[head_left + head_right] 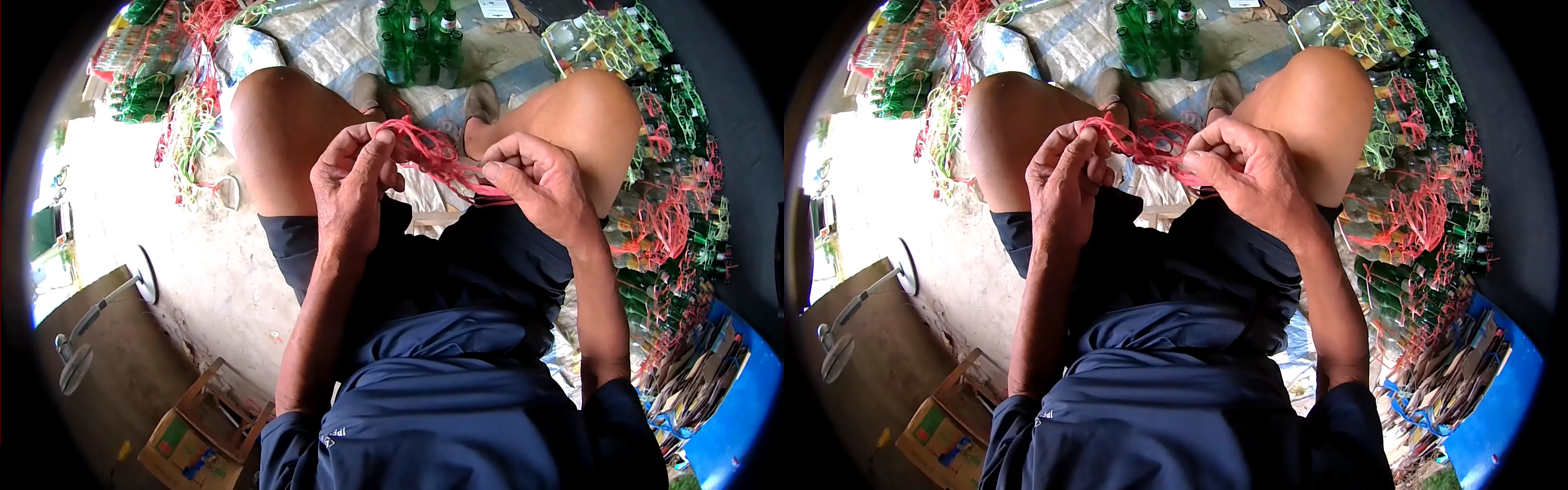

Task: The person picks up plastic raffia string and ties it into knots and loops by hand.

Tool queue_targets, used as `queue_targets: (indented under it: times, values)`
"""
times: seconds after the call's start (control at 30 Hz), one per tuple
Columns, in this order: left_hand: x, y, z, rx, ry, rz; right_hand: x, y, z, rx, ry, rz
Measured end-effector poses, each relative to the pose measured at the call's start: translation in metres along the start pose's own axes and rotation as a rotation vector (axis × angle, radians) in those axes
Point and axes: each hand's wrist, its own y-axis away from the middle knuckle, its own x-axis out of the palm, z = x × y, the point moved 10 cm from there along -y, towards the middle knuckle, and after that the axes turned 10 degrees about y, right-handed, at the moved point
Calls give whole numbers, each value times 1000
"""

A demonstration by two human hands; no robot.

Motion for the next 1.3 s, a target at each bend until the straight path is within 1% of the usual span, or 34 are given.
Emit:
queue_targets:
  times: [0.13, 0.23, 0.33, 0.37, 0.47, 0.53, 0.6, 0.67, 0.7, 0.8, 0.83, 0.93, 0.97, 1.07, 1.13, 1.23, 1.27, 1.3]
  values:
    - [-4, -1, -6, 29, 10, -25, -4, 7, 4, 58, 9, 38]
    - [-4, -3, -11, 52, -2, -36, -13, 12, 10, 25, -13, -20]
    - [-3, -3, -16, 47, -6, -60, -27, 16, 18, 13, -1, -30]
    - [-3, -4, -16, 41, -7, -67, -33, 17, 21, -18, -34, -73]
    - [-4, -5, -18, 33, -10, -77, -52, 22, 19, 89, -165, -103]
    - [-4, -7, -20, 38, -14, -73, -64, 25, 10, 114, -381, -156]
    - [-3, -7, -24, 48, -22, -62, -80, 27, 8, 132, -454, -205]
    - [-1, -10, -30, 71, -59, -31, -94, 27, 12, 121, -502, -259]
    - [1, -12, -32, 82, -78, -15, -99, 27, 14, 91, -551, -215]
    - [5, -16, -37, 112, -84, 6, -116, 25, 16, 72, -682, -218]
    - [8, -17, -43, 136, -176, 37, -123, 27, 14, 81, -697, -274]
    - [14, -22, -46, 123, -160, 153, -142, 31, 22, 45, -666, -363]
    - [22, -23, -52, 142, -179, 242, -147, 32, 24, 11, -661, -316]
    - [20, -35, -61, 179, -311, 254, -162, 35, 32, -41, -650, -330]
    - [23, -35, -73, 167, -384, 248, -172, 35, 42, -69, -617, -341]
    - [23, -43, -92, 237, -520, 280, -189, 39, 56, -112, -555, -385]
    - [23, -47, -99, 307, -580, 312, -197, 41, 58, -119, -560, -387]
    - [25, -46, -104, 340, -624, 289, -205, 42, 60, -126, -565, -389]
